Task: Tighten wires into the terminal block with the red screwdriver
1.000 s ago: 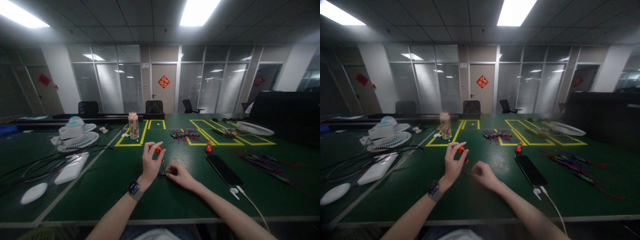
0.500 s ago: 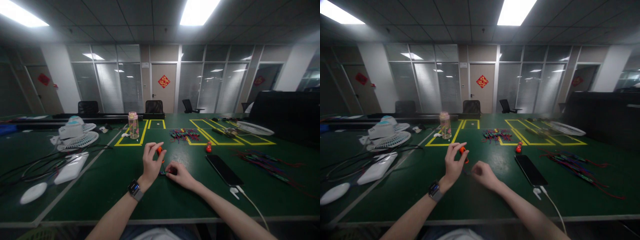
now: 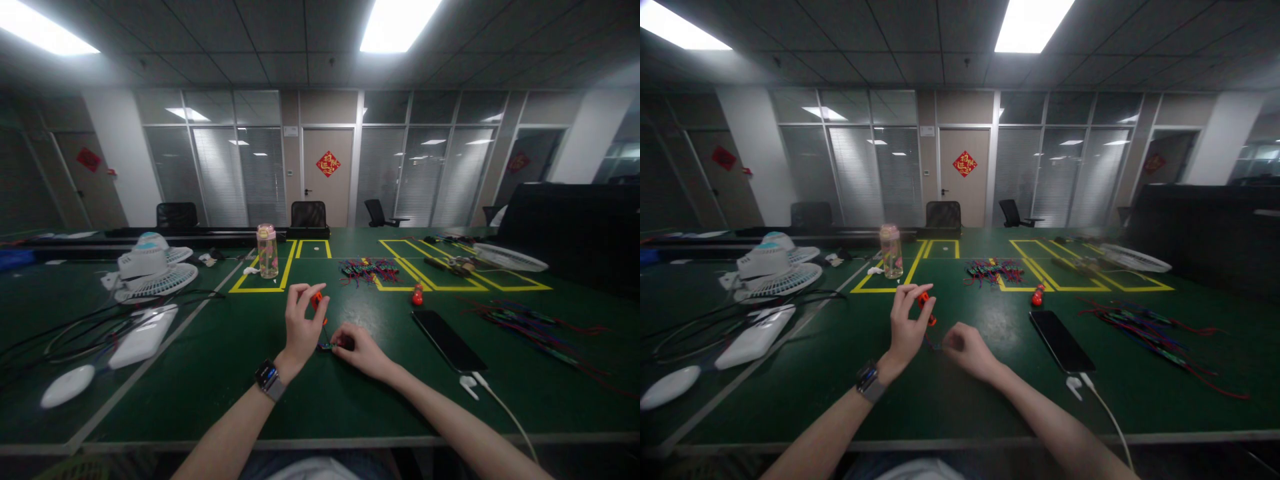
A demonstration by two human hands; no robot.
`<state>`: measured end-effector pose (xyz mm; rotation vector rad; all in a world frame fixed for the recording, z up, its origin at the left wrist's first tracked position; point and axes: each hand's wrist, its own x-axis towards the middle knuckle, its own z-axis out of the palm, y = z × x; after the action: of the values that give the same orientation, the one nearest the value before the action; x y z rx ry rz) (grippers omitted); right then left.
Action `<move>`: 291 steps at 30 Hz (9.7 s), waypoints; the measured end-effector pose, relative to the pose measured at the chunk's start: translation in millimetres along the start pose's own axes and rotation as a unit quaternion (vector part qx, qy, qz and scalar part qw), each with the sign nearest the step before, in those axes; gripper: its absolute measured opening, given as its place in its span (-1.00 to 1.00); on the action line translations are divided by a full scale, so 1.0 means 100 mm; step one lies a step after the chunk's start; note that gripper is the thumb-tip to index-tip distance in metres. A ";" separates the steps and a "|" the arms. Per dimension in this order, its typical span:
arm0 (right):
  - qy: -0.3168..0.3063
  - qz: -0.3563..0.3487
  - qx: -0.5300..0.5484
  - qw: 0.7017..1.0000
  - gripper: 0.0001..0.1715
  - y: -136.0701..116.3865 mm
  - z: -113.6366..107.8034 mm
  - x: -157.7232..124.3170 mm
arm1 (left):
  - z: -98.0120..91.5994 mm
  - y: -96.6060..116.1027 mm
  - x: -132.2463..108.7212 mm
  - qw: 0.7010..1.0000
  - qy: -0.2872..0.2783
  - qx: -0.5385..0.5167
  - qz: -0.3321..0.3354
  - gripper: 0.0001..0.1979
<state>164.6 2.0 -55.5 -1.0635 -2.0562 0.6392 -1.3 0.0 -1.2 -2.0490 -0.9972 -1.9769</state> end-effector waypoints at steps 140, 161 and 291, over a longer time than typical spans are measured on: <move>-0.001 0.004 -0.013 1.000 -0.85 -0.02 0.00 0.00 | -0.03 0.01 0.02 0.997 -0.041 -0.028 -0.060 -0.69; -0.003 -0.002 0.004 1.000 -0.85 0.02 0.01 0.00 | -0.03 0.02 0.01 0.997 -0.034 -0.057 -0.046 -0.69; -0.001 -0.007 -0.004 1.000 -0.84 0.02 0.00 0.00 | -0.03 0.01 -0.02 0.999 -0.022 -0.034 0.011 -0.67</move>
<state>164.9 3.0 -56.8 -1.0530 -2.0666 0.6266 -3.2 -3.7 -2.2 -2.1370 -0.9236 -1.9901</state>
